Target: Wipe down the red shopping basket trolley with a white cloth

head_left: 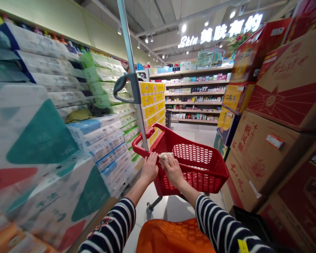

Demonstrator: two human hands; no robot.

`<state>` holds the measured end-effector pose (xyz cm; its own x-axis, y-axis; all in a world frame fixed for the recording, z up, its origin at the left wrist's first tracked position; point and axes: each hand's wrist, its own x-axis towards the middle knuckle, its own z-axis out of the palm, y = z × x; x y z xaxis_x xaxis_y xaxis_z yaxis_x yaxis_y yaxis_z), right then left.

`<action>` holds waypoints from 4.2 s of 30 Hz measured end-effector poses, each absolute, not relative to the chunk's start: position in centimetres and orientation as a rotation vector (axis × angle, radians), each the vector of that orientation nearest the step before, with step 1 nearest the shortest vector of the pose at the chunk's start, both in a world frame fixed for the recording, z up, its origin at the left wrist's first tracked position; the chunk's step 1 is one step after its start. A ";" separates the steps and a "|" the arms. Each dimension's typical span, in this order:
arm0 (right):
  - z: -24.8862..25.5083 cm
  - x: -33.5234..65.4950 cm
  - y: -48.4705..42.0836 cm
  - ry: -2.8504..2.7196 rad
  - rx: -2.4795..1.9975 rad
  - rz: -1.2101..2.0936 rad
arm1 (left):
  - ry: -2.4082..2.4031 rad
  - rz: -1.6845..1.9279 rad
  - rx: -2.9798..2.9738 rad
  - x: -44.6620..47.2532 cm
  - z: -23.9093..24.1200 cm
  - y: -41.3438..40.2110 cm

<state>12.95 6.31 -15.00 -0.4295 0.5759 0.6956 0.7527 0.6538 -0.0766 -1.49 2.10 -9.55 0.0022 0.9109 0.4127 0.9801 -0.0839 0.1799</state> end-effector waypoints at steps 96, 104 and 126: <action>-16.5 13.8 6.0 -2.408 -0.662 -0.493 | -2.356 -0.205 -1.909 -1.9 -16.7 -4.6; -22.1 15.6 3.3 -2.590 -0.631 -0.295 | -2.349 -0.709 -2.168 0.3 -15.6 -3.8; -17.1 16.9 7.3 -2.434 -0.583 -0.446 | -2.605 -0.874 -2.119 1.9 -15.6 -2.7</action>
<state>16.94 7.33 -17.13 -0.7296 0.3019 0.6136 0.4999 0.8478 0.1772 1.90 -2.74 -15.63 -0.2204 0.9737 0.0574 0.8113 0.1503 0.5650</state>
